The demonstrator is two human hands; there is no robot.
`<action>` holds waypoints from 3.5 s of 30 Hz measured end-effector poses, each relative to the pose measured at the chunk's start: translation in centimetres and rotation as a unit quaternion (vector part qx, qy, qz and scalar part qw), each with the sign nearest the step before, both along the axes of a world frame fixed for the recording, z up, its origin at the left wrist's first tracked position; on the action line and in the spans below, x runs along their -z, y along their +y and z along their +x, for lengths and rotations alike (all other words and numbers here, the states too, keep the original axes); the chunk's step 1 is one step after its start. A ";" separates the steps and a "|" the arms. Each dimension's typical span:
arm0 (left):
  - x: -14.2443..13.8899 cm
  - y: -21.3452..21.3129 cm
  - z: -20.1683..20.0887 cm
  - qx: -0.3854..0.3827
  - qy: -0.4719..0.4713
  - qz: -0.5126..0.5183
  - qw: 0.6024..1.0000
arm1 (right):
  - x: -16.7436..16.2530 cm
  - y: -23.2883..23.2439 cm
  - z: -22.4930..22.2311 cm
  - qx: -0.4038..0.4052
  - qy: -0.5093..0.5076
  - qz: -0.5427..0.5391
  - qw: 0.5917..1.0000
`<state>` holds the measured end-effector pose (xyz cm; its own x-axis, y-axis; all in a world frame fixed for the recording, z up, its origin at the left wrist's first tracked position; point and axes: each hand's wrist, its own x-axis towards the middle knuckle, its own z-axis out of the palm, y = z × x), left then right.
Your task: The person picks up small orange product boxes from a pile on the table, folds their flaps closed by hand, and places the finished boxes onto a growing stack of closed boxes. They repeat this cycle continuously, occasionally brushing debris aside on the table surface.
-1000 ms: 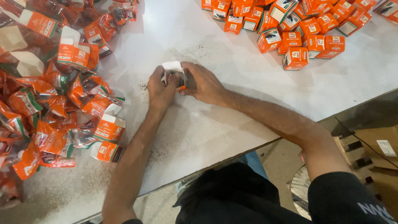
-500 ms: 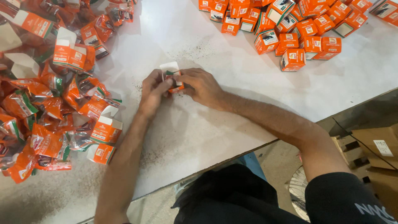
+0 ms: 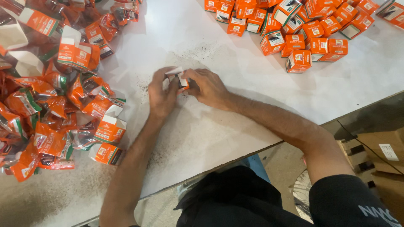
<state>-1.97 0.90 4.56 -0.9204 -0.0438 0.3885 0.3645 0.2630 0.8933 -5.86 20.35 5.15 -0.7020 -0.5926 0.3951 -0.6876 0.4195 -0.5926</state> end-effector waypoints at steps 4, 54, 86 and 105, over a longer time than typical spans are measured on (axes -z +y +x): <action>-0.9 -0.8 1.5 0.041 0.203 -0.226 0.952 | 0.3 0.0 -0.2 0.009 -0.057 -0.030 0.998; -1.7 -7.7 6.7 -0.206 0.102 -0.462 0.856 | 1.0 0.3 -0.6 -0.100 -0.009 -0.036 0.994; 0.1 1.5 1.3 -0.130 -0.028 -0.028 0.991 | 1.3 0.5 -0.4 -0.053 -0.093 -0.099 0.989; 0.2 -1.7 -1.0 0.031 -0.189 0.136 0.972 | 0.1 0.1 0.3 -0.085 0.050 -0.088 0.991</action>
<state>-2.99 -0.79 4.32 -0.9993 -0.0370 0.0046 0.0051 -0.0132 0.9999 -5.55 20.43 5.07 -0.5500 -0.6148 0.5653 -0.7987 0.1894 -0.5711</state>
